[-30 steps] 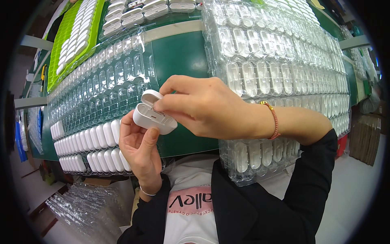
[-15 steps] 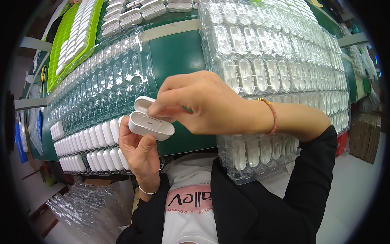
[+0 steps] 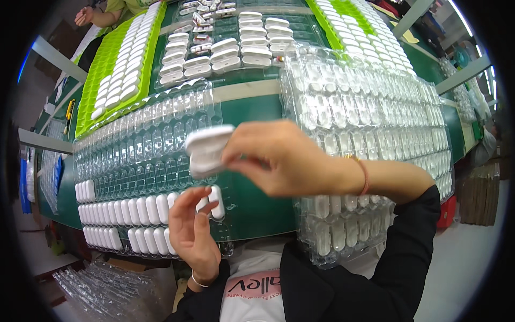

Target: The person repeatedly picks up white earbud cases and clear plastic lids from a green workbench. They open the cases, place the lids inside, and then close them. The person handles the items one at a time in a repetitive assembly loop.

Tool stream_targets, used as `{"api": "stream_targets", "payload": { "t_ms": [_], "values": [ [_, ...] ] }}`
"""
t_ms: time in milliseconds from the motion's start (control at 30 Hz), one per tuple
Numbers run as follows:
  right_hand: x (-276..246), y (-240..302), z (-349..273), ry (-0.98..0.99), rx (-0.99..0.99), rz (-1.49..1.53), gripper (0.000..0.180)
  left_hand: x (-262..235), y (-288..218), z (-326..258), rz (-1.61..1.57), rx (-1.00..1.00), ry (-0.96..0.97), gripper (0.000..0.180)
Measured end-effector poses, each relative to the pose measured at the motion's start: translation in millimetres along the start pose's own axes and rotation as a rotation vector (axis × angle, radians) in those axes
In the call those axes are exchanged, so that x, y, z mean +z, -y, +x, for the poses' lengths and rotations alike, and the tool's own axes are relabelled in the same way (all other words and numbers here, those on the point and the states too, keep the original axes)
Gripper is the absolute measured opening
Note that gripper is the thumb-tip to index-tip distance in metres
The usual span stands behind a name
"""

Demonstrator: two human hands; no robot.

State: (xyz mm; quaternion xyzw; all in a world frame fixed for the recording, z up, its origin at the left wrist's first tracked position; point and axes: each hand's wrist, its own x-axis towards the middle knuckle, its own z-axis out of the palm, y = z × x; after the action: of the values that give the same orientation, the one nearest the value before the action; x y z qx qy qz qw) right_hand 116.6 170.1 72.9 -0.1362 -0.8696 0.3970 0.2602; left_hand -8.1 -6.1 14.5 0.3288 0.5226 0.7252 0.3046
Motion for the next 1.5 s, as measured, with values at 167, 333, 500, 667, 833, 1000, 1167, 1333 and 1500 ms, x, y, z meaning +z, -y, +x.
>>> {"api": "stream_targets", "payload": {
  "t_ms": [167, 333, 500, 667, 833, 1000, 1167, 1333, 1500],
  "values": [
    [-72.3, -85.4, 77.8, -0.216, 0.038, -0.333, 0.012, -25.9, -6.9, -5.3, 0.143, 0.11, -0.035, 0.019],
    [-174.4, -215.8, 143.8, -0.288, 0.257, -0.659, 0.015, -39.9, -2.3, -3.9, 0.221, 0.144, -0.118, 0.015],
    [-181.1, -273.8, 164.7, -0.258, 0.316, -0.85, 0.012, -49.3, 0.2, -0.8, 0.253, 0.087, -0.223, 0.015],
    [-181.9, -304.8, 166.3, -0.191, 0.357, -0.868, 0.014, -50.1, 0.6, 4.7, 0.281, 0.044, -0.236, 0.016],
    [-177.7, -295.0, 173.7, -0.197, 0.27, -0.796, 0.017, -58.1, -5.4, 3.4, 0.293, 0.038, -0.239, 0.015],
    [-194.5, -242.9, 157.3, -0.129, 0.2, -0.775, 0.024, -106.6, -25.9, 34.3, 0.96, 0.33, -0.227, 0.016],
    [-160.0, -121.3, 87.4, -0.169, 0.098, -0.696, 0.02, -214.3, -36.1, 101.7, 1.432, 0.33, -0.401, 0.014],
    [-98.9, -36.7, 14.5, -0.115, 0.075, -0.597, 0.011, -331.1, -29.7, 144.5, 1.955, 0.058, -0.459, 0.026],
    [-103.6, 18.2, -75.8, -0.173, 0.288, -0.586, 0.011, -390.0, -11.4, 179.4, 2.039, -0.116, -0.374, 0.028]
  ]
}}
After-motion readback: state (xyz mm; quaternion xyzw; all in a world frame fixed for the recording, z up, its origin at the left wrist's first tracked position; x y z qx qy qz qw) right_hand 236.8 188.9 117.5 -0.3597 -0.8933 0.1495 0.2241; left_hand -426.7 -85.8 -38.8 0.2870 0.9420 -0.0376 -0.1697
